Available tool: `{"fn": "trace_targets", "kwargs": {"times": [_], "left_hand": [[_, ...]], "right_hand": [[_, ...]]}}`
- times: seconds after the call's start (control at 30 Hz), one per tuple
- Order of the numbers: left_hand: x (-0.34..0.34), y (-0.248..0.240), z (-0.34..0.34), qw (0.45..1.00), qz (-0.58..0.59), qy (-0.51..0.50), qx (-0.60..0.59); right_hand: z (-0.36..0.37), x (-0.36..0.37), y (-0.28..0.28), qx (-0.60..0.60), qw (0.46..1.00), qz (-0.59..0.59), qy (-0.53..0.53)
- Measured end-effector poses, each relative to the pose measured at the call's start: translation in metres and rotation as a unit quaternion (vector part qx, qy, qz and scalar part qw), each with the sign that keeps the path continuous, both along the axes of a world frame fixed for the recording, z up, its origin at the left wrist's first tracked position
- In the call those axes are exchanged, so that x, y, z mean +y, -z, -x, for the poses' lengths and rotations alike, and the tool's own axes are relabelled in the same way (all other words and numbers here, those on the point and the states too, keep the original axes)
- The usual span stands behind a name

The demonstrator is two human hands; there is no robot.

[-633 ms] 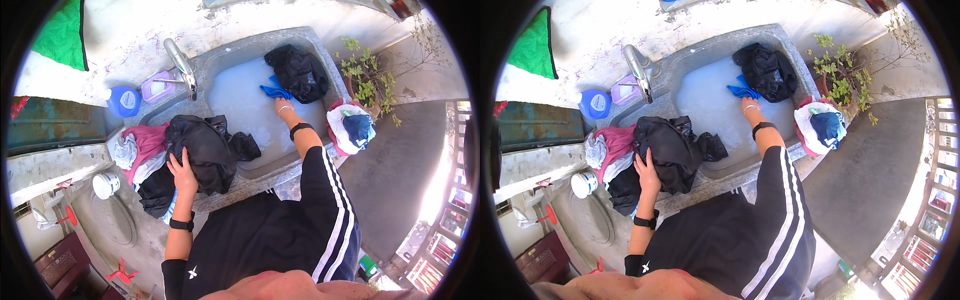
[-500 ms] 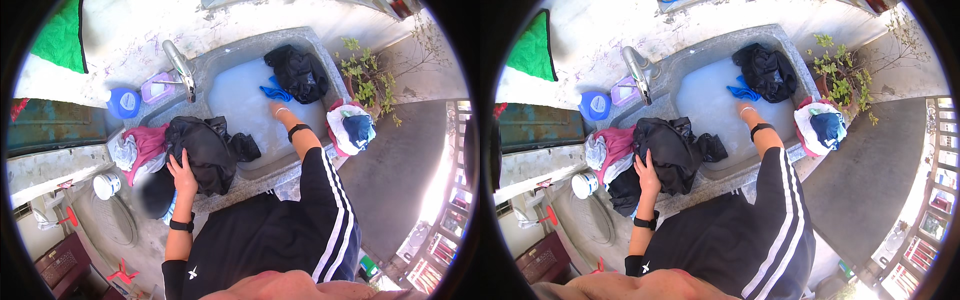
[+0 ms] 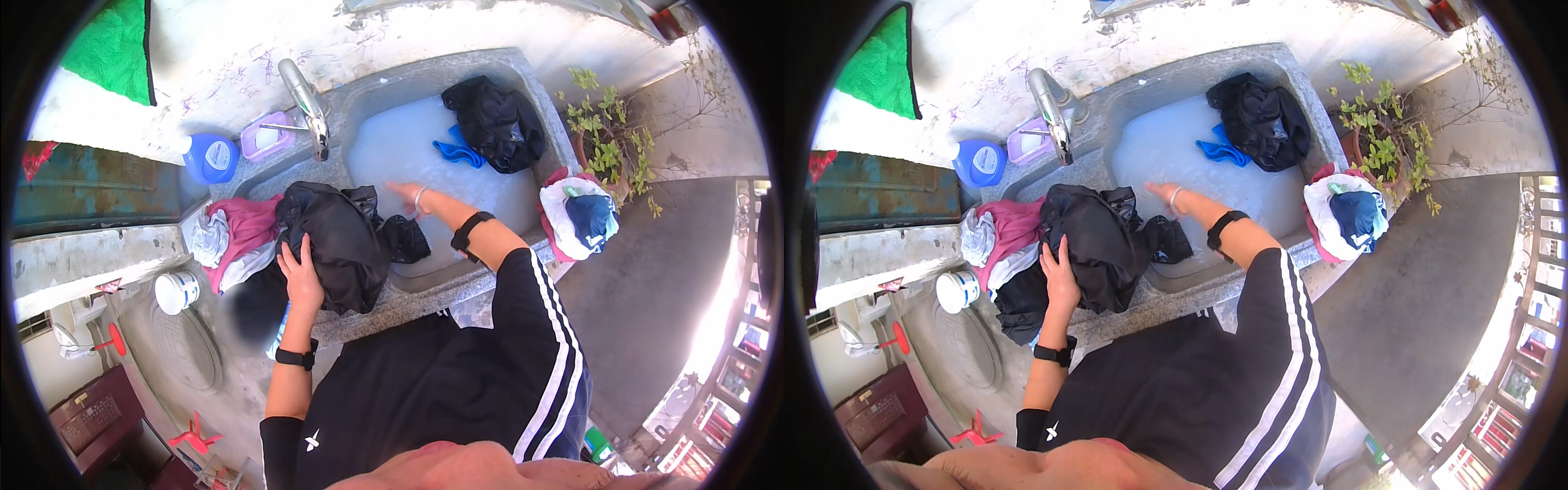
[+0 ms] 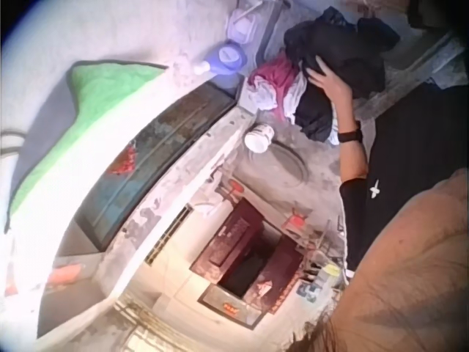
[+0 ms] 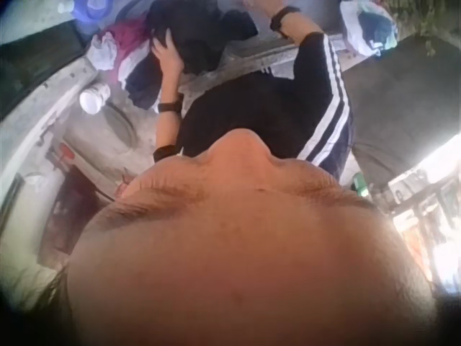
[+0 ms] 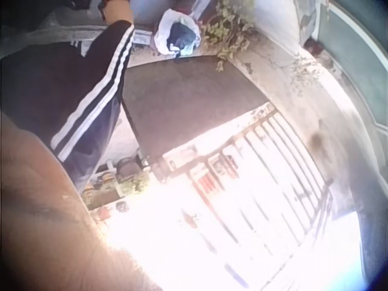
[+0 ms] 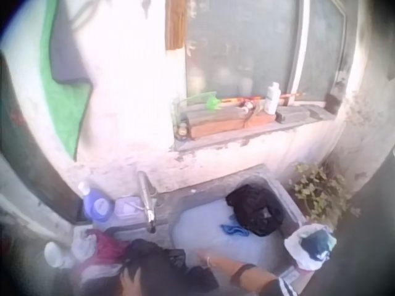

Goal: The person washes clothes by hand in a concrete basin using water, scrubbing and wringing out a black garment, a pink garment, a blue garment, and a white mesh item one at a time.

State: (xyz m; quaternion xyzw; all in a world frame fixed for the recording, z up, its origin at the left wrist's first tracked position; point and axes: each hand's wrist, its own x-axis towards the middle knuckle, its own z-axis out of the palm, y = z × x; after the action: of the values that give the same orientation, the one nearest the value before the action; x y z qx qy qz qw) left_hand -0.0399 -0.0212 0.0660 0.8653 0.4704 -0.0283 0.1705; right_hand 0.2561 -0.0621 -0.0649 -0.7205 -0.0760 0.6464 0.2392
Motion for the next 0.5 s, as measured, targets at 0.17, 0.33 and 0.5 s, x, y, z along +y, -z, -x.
{"fn": "trace_targets", "kwargs": {"times": [0.17, 0.33, 0.5], "left_hand": [[0.03, -0.028, 0.016, 0.967, 0.231, 0.09, -0.068], [0.038, -0.036, 0.015, 0.938, 0.197, 0.002, -0.284], [0.032, -0.018, 0.014, 0.967, 0.094, 0.068, -0.225]], "right_hand": [[0.06, 0.004, -0.054, 0.203, 0.971, -0.066, 0.112], [0.082, 0.021, -0.079, 0.186, 0.931, -0.265, 0.171], [0.13, 0.008, -0.119, -0.12, 0.913, -0.389, 0.019]]}}
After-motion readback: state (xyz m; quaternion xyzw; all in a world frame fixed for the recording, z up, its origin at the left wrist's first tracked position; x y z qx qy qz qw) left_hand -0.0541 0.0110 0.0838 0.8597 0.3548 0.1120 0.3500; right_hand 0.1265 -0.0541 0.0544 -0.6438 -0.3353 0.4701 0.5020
